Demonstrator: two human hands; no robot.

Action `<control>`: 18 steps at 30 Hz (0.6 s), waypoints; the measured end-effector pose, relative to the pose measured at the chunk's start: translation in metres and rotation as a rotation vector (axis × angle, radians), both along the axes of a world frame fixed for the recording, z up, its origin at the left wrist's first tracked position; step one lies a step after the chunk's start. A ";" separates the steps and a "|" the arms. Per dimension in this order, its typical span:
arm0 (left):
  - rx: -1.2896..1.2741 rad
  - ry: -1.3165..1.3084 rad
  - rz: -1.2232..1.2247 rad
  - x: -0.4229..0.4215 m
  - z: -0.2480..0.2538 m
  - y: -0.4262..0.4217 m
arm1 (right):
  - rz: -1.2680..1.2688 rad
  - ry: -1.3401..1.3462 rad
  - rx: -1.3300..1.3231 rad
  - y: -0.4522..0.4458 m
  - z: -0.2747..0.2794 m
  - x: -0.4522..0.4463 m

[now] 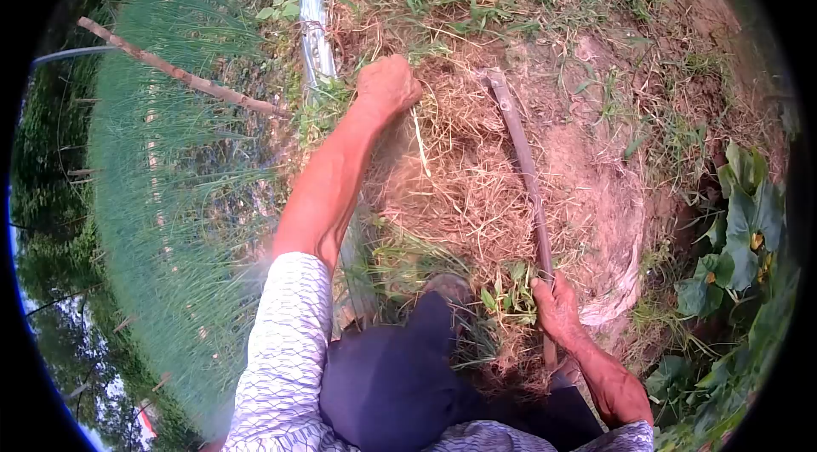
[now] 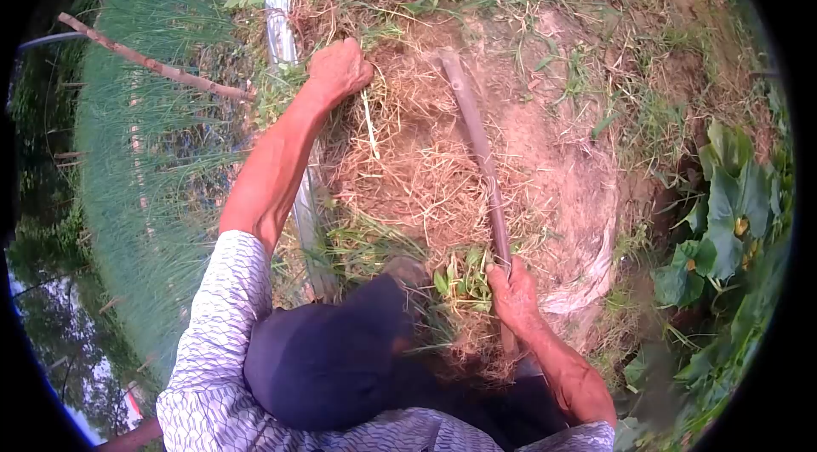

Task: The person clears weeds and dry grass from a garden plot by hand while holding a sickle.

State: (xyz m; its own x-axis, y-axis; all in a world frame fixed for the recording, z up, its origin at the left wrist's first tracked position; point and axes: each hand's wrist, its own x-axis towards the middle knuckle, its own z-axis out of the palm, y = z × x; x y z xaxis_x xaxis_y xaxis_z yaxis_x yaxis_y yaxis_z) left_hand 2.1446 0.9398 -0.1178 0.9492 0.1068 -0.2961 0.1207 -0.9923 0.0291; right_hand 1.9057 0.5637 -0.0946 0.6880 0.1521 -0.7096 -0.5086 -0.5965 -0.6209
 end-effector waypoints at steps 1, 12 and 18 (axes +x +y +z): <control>-0.071 0.028 -0.017 0.001 0.000 0.002 | -0.044 0.004 0.052 -0.001 0.003 0.003; -0.346 0.114 -0.144 -0.035 0.020 0.022 | -0.098 -0.241 -0.033 0.037 -0.034 0.072; -0.025 -0.378 -0.060 -0.003 0.021 0.051 | -0.071 -0.271 -0.085 0.037 -0.048 0.072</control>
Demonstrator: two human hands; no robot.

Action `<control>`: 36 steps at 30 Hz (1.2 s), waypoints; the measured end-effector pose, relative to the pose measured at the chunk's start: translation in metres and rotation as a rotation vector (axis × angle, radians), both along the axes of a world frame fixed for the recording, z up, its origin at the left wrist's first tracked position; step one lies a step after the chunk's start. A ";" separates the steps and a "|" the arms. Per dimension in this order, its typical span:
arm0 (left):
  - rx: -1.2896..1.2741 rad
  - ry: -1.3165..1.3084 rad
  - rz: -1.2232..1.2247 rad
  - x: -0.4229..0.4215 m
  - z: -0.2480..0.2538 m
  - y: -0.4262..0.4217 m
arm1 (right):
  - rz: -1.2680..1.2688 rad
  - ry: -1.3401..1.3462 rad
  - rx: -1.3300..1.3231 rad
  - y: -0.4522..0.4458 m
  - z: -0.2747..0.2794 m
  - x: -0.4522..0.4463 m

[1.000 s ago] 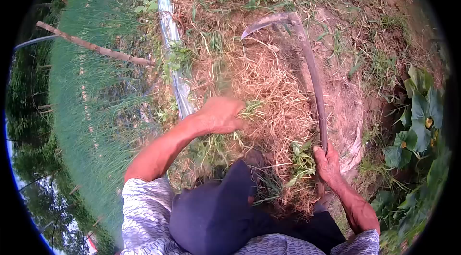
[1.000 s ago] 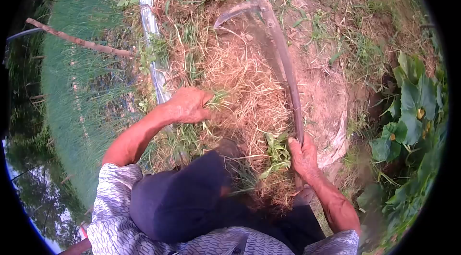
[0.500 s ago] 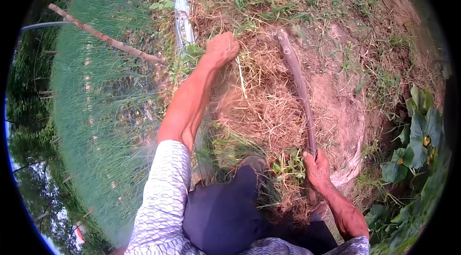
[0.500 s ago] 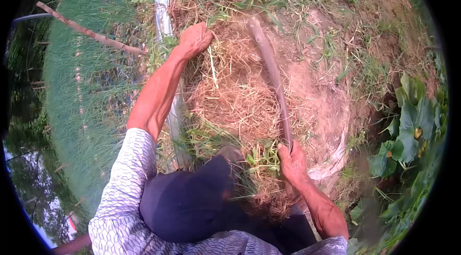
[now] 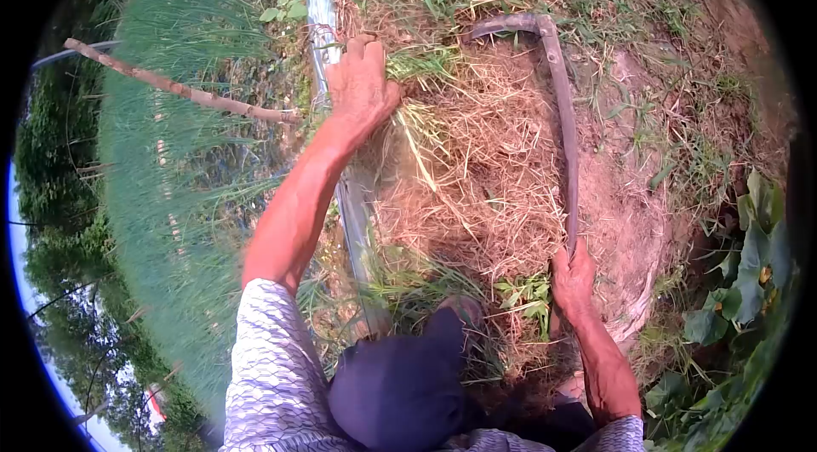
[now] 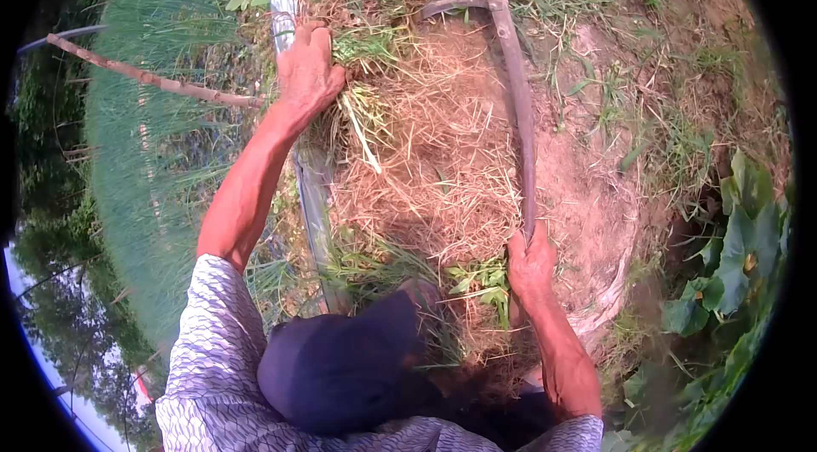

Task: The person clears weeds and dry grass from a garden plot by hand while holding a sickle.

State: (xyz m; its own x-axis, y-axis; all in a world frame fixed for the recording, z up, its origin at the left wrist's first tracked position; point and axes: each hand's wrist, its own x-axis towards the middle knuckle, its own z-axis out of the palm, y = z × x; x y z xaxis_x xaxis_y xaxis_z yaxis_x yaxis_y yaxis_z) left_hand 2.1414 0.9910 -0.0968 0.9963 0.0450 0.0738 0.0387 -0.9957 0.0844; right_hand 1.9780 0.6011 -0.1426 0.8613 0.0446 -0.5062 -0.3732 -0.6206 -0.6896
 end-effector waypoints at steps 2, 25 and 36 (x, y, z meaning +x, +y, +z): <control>0.014 -0.097 0.119 0.025 -0.037 0.018 | -0.004 0.008 -0.011 0.000 -0.002 0.002; -0.356 1.024 -0.434 -0.189 -0.005 -0.124 | 0.165 -0.170 0.023 -0.026 -0.033 -0.018; 0.179 0.493 0.274 -0.059 -0.008 -0.008 | -0.129 0.012 0.299 -0.006 0.015 -0.002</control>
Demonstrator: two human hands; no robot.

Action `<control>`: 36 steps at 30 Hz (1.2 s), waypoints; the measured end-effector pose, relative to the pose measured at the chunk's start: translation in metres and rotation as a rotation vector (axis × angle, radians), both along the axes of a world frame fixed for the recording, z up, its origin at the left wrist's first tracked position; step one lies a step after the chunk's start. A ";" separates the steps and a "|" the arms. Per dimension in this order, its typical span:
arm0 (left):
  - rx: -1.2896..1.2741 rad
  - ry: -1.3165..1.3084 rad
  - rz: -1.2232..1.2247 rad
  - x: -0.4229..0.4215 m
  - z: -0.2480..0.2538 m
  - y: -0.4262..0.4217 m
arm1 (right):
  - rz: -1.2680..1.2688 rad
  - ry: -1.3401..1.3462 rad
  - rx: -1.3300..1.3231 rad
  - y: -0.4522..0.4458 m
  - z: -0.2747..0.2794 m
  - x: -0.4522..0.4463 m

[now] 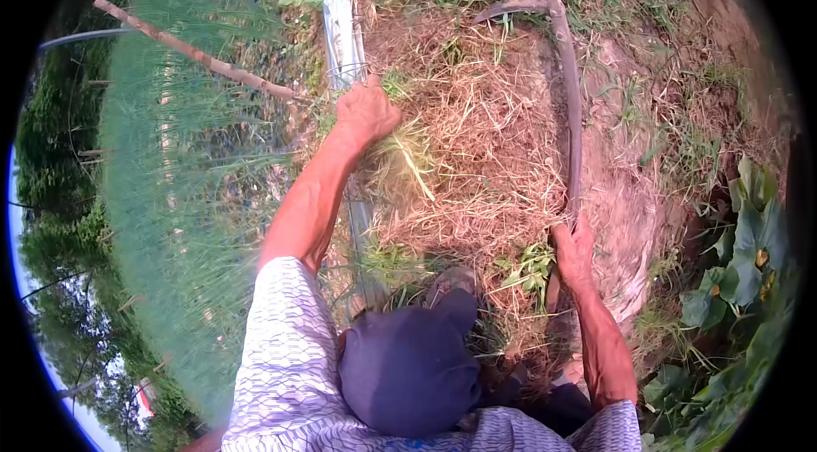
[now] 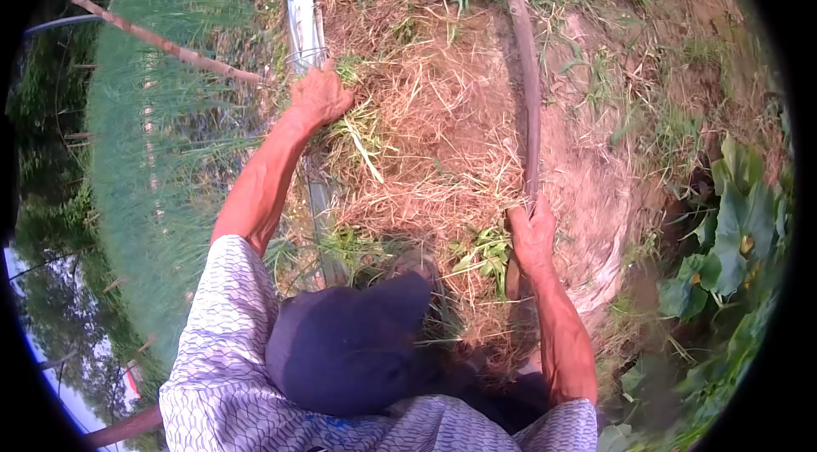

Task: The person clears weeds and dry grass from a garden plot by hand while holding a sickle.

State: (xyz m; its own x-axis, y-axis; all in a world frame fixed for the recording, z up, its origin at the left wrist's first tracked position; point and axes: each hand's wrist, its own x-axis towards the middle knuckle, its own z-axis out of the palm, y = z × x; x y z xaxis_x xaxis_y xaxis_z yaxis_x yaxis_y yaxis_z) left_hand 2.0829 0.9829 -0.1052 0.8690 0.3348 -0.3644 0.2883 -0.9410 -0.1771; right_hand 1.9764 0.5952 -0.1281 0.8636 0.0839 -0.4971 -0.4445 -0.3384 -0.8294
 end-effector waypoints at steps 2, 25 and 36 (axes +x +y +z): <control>-0.142 0.092 0.039 0.003 0.001 0.005 | 0.001 0.012 -0.011 -0.002 -0.005 -0.002; -0.452 -0.402 0.011 0.075 -0.012 -0.064 | 0.100 0.048 -0.035 -0.007 -0.001 0.002; -0.750 0.240 -0.357 -0.008 -0.040 -0.072 | 0.187 -0.019 -0.150 -0.015 -0.005 0.001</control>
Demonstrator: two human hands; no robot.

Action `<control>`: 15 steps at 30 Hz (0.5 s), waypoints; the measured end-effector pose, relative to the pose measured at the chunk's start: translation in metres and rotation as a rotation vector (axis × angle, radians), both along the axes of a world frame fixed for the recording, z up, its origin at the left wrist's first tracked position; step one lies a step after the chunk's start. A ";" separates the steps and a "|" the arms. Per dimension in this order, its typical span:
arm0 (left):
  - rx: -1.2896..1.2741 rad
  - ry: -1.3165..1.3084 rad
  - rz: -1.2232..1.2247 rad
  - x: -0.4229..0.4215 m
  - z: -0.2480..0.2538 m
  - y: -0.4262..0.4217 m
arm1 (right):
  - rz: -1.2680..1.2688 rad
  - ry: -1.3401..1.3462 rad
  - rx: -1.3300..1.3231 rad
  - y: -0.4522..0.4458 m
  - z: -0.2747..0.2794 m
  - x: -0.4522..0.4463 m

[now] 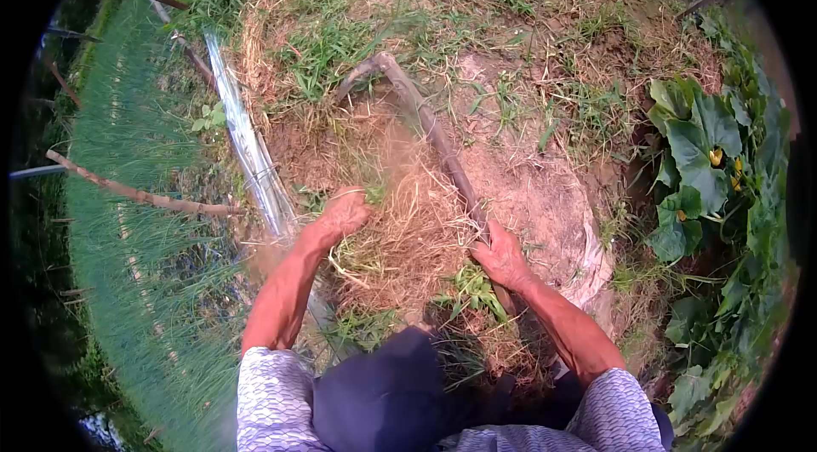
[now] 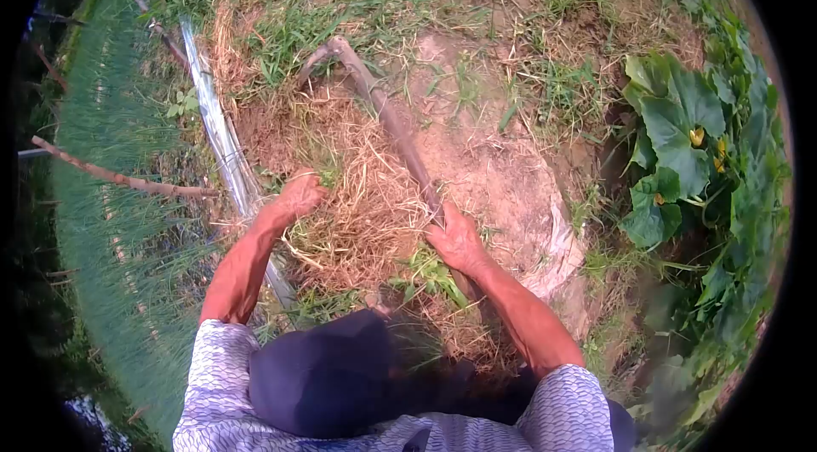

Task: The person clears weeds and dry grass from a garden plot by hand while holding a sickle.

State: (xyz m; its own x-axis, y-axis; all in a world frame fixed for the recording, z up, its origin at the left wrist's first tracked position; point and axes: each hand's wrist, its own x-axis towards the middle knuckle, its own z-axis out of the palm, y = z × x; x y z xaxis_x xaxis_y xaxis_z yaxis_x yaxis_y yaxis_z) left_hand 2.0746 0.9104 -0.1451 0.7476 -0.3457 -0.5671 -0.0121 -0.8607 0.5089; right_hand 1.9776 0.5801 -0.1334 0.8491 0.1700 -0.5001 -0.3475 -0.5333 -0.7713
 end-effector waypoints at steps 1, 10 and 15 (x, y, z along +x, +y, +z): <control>-0.001 0.002 -0.272 -0.046 -0.015 -0.015 | -0.003 0.006 0.006 0.001 -0.003 -0.001; -0.085 -0.200 -0.026 -0.118 0.084 -0.039 | 0.048 -0.232 0.078 -0.005 -0.021 -0.003; -0.153 -0.222 0.673 -0.034 0.120 0.030 | -0.017 0.091 0.159 -0.004 -0.006 0.006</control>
State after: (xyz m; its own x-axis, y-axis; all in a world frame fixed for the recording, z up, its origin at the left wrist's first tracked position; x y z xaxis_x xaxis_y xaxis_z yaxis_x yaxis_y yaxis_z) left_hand 2.0410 0.9407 -0.0252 0.9183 0.1665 -0.3592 0.3781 -0.6377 0.6710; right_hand 1.9840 0.5766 -0.1395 0.8049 0.2387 -0.5432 -0.4281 -0.4003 -0.8102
